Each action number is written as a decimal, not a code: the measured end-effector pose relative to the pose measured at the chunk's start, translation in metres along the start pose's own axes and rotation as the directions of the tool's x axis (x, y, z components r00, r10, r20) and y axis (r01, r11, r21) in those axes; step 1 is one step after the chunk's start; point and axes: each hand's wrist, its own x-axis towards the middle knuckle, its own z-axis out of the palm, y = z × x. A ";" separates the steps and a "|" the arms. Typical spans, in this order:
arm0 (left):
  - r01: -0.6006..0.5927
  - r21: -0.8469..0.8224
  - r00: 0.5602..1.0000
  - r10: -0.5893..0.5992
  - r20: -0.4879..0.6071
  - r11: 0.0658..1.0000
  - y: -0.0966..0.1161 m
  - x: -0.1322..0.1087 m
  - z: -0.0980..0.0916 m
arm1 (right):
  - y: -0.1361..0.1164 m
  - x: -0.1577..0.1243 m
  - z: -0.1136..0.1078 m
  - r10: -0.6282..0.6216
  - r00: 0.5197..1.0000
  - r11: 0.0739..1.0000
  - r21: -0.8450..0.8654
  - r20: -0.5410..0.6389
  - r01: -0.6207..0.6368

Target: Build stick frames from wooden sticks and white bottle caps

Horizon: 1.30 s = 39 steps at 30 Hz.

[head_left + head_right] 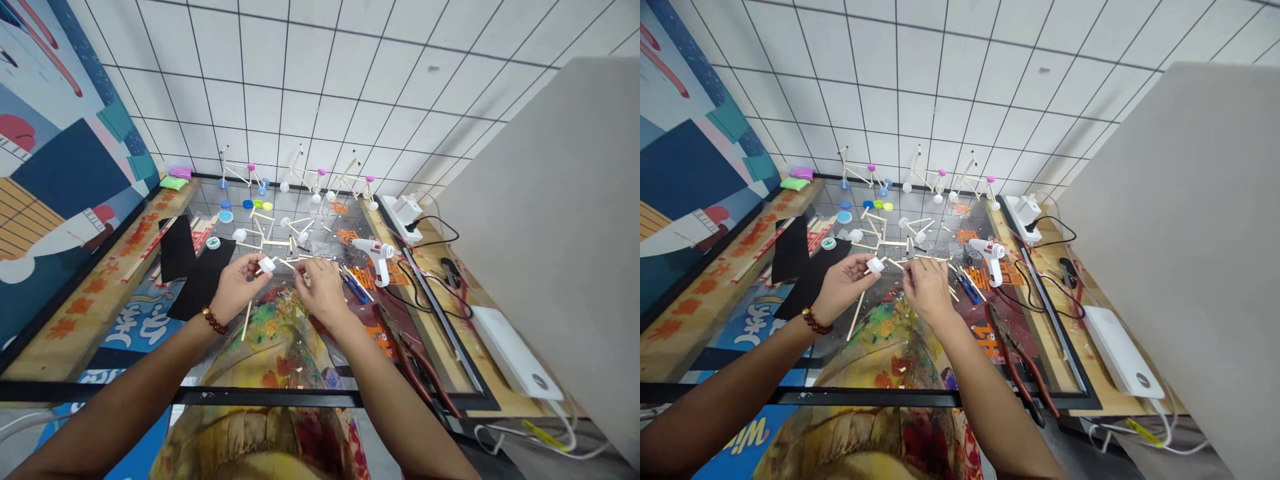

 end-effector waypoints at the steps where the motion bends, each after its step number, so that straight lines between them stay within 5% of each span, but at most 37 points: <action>1: 0.003 -0.007 1.000 -0.003 0.002 1.000 0.000 0.000 0.000 | 0.000 0.000 0.001 -0.005 1.000 1.000 -0.002 -0.001 0.005; 16: -0.026 0.053 0.999 0.029 -0.046 0.998 0.000 -0.001 0.001 | 0.001 -0.002 0.002 -0.071 0.995 0.995 0.069 -0.064 0.075; 29: -0.360 0.311 0.923 0.384 -0.015 0.880 -0.013 -0.003 -0.003 | -0.001 -0.003 0.004 -0.089 0.993 0.991 0.090 -0.081 0.097; 39: -0.369 0.296 0.915 0.400 -0.050 0.881 -0.013 -0.006 0.000 | -0.002 -0.004 0.004 -0.060 0.996 0.993 0.093 -0.072 0.067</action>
